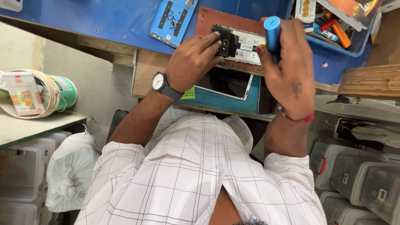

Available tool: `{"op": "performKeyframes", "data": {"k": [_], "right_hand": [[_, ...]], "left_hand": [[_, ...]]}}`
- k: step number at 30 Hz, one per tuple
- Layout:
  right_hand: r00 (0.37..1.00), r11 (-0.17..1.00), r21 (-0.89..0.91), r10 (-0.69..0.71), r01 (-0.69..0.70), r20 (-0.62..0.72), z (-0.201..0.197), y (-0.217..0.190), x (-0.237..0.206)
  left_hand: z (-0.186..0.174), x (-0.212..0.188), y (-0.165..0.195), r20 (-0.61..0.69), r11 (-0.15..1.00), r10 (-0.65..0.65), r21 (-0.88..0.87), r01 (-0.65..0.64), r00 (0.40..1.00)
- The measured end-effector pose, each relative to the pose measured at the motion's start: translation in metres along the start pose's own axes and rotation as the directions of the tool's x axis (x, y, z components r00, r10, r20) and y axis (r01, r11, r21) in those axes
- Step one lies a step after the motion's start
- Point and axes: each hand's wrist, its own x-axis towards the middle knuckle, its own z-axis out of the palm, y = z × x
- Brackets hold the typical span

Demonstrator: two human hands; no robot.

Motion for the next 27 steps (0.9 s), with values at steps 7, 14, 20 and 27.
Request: {"op": "performKeyframes", "data": {"k": [7, 14, 20, 27], "right_hand": [[0.996, 0.997, -0.060, 0.045, -0.049, -0.071, -0.017, -0.024, -0.012], [0.962, 0.974, 0.220, 0.116, -0.060, -0.248, -0.012, 0.021, -0.049], [0.932, 0.965, 0.263, 0.102, -0.007, -0.348, 0.000, 0.058, -0.088], [0.841, 0.830, 0.558, 0.305, -0.004, -0.446, 0.022, 0.078, -0.094]], "left_hand": [[0.005, -0.007, -0.001, -0.010, 0.999, -0.046, -0.025, 0.045, 0.999], [-0.009, -0.010, -0.002, -0.145, 0.973, -0.190, -0.160, 0.166, 0.971], [-0.035, -0.024, -0.010, -0.192, 0.967, -0.224, -0.162, 0.194, 0.955], [-0.059, -0.032, -0.012, -0.213, 0.970, -0.239, -0.090, 0.224, 0.947]]}}
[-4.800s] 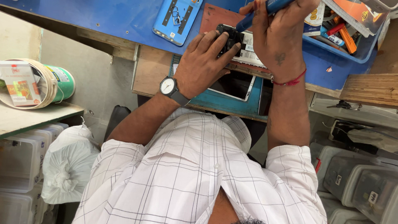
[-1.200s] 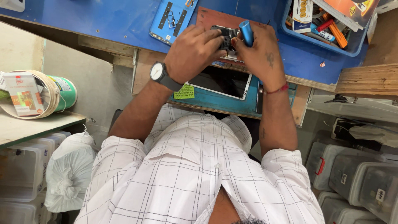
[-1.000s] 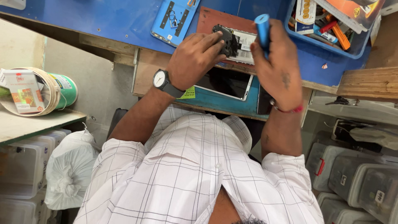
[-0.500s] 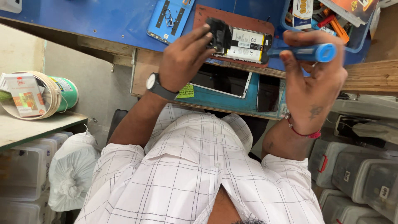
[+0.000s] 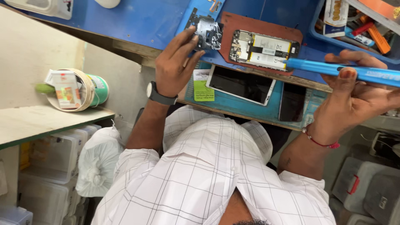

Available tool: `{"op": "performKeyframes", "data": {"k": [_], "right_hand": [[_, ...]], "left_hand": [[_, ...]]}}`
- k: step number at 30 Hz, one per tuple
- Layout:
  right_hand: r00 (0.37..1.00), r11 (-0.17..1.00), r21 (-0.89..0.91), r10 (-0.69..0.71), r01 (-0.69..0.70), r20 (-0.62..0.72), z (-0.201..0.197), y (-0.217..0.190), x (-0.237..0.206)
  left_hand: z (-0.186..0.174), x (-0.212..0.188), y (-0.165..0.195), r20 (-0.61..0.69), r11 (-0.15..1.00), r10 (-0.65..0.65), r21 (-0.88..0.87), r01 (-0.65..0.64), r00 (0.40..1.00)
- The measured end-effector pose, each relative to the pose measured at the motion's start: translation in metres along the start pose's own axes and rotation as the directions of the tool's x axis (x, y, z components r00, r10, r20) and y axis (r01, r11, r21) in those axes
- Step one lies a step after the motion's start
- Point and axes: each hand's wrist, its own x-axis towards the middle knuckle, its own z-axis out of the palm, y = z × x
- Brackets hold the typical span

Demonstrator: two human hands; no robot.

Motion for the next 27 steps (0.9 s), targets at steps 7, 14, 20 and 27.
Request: {"op": "performKeyframes", "data": {"k": [7, 14, 20, 27], "right_hand": [[0.889, 0.881, 0.249, 0.311, -0.403, 0.337, 0.082, -0.021, 0.029], [0.676, 0.701, 0.265, 0.406, -0.662, 0.615, 0.158, -0.007, 0.070], [0.691, 0.639, 0.355, 0.405, -0.682, 0.598, 0.171, 0.002, 0.066], [0.937, 0.994, -0.101, 0.074, -0.042, 0.341, 0.174, -0.017, 0.086]], "left_hand": [[-0.003, 0.001, 0.007, -0.036, 0.998, -0.011, -0.063, 0.009, 0.999], [0.007, 0.004, 0.022, -0.101, 0.987, -0.090, -0.142, 0.075, 0.991], [0.019, 0.022, 0.018, -0.133, 0.985, -0.103, -0.148, 0.083, 0.986], [0.043, 0.038, 0.022, -0.035, 0.555, -0.361, -0.811, 0.184, 0.932]]}}
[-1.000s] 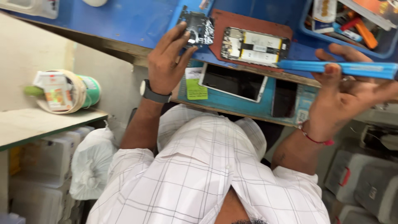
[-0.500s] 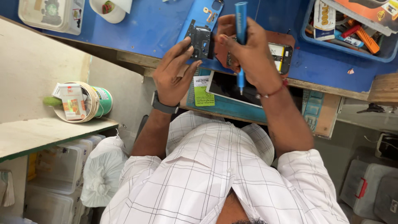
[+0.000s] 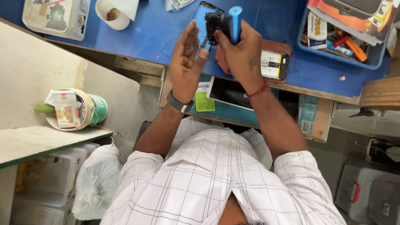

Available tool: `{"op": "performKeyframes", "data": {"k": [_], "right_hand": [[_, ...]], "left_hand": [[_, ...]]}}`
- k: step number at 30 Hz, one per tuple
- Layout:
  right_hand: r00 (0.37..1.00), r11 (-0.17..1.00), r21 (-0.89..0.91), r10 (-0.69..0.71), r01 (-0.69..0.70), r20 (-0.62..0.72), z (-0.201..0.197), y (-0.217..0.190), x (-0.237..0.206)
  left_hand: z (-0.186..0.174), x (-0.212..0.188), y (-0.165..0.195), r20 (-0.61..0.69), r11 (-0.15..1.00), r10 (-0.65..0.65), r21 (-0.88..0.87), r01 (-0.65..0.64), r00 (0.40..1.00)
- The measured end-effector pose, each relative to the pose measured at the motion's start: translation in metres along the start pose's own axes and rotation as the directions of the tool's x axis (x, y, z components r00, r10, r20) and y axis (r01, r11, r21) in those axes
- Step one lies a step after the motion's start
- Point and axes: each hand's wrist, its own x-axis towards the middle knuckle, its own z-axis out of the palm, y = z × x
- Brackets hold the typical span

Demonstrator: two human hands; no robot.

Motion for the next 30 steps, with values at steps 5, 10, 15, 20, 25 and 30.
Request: {"op": "performKeyframes", "data": {"k": [5, 10, 15, 20, 25, 30], "right_hand": [[0.872, 0.715, -0.502, -0.429, 0.487, 0.234, 0.010, -0.017, -0.011], [0.824, 0.560, -0.612, -0.456, 0.559, 0.335, 0.021, -0.015, -0.015], [0.873, 0.654, -0.594, -0.444, 0.469, 0.200, 0.003, -0.016, -0.010], [0.895, 0.679, -0.608, -0.426, 0.412, 0.130, -0.033, -0.027, -0.009], [0.895, 0.652, -0.658, -0.439, 0.376, 0.077, -0.071, -0.030, -0.022], [0.955, 0.682, -0.714, -0.290, 0.159, -0.063, -0.137, -0.017, -0.062]], "left_hand": [[-0.014, 0.010, -0.016, 0.172, 0.557, -0.338, -0.756, 0.343, 0.925], [-0.022, 0.010, -0.026, 0.167, 0.489, -0.415, -0.788, 0.374, 0.894], [-0.028, 0.023, -0.028, 0.147, 0.420, -0.458, -0.833, 0.359, 0.877], [-0.031, 0.036, -0.032, 0.142, 0.398, -0.441, -0.854, 0.335, 0.886], [-0.030, 0.037, -0.029, 0.243, 0.461, -0.273, -0.816, 0.348, 0.931], [-0.016, 0.023, -0.004, 0.227, 0.848, -0.319, -0.365, 0.384, 0.920]]}}
